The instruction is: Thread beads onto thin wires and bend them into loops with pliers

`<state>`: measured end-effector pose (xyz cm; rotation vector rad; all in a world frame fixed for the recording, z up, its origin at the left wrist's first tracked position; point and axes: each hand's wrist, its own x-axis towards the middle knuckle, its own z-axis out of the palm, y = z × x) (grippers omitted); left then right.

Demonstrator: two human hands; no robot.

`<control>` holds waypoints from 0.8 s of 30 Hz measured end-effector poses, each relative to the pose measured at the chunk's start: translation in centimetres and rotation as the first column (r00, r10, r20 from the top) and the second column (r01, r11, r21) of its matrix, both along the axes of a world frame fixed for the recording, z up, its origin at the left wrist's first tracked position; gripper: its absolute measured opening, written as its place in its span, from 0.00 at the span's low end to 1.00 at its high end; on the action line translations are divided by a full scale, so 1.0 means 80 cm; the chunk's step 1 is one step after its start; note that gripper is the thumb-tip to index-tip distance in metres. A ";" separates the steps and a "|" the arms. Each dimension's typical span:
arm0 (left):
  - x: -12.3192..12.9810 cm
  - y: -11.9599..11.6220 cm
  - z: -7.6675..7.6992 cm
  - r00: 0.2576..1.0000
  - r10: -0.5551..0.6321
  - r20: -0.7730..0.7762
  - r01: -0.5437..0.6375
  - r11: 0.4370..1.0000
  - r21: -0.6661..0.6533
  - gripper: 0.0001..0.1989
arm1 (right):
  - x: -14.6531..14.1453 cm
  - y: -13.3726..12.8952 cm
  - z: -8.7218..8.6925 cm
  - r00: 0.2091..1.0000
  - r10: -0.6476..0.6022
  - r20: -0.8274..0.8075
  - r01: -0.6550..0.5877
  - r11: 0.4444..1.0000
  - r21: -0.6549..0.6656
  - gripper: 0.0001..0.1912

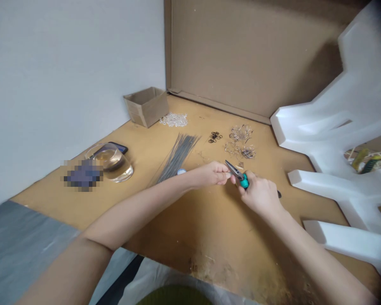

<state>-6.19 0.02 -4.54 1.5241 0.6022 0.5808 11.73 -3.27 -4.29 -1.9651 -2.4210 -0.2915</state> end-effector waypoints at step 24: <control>-0.010 0.008 -0.005 0.985 -0.172 0.005 0.172 0.985 -0.013 0.14 | 0.006 0.004 0.006 0.890 0.121 -0.439 -0.263 0.924 -0.277 0.07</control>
